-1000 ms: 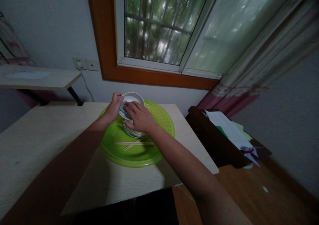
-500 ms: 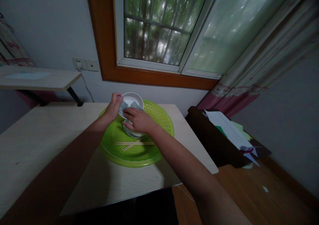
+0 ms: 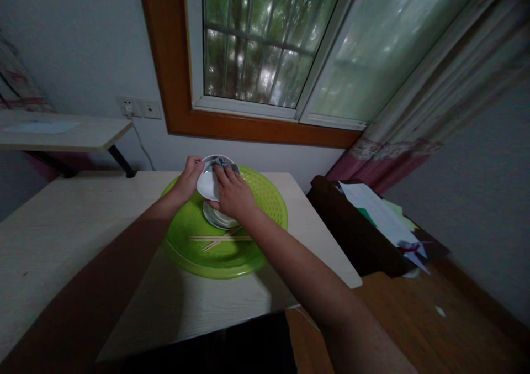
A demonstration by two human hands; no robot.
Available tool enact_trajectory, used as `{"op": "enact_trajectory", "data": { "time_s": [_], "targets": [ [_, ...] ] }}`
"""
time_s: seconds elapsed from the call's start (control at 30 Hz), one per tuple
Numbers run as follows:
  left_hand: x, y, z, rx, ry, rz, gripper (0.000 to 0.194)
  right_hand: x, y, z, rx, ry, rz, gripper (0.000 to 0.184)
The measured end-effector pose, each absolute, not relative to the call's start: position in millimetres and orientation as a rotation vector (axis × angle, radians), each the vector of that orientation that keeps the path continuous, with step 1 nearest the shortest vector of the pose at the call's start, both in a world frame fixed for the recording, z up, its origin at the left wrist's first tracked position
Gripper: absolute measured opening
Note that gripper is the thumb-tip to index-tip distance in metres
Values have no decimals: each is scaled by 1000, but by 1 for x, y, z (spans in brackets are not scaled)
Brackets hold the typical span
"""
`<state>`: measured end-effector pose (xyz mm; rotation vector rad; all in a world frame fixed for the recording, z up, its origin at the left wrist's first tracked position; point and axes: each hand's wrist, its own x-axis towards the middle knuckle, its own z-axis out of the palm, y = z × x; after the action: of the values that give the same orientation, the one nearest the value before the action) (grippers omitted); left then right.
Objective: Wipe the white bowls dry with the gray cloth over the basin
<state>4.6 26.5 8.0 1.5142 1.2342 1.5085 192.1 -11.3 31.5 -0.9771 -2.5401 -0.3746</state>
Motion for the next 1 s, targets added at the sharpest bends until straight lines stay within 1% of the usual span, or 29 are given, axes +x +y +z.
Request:
{"op": "enact_trajectory", "data": {
  "time_s": [0.1,0.27,0.47,0.57,0.73,1.0],
  "targets": [
    [4,24,11,1570,1315,1531,48,189,-15,33,-1085,-2515,-412,70],
    [0,23,14,1623,1377,1545,37,182,-19,35,-1180,-2572,-397,39],
    [0,25,11,1570,1383,1592,37,188,-12,34,-944,-2722,-388,27],
    [0,25,10,1561,1395,1590,39,192,-8,30,-765,-2756,-335,33],
    [0,25,9,1587,1410,1590,41,192,-7,20,-686,-2713,-272,57],
    [0,29,7,1569,1339,1578,45,187,-13,23,-794,-2651,-297,64]
  ]
}}
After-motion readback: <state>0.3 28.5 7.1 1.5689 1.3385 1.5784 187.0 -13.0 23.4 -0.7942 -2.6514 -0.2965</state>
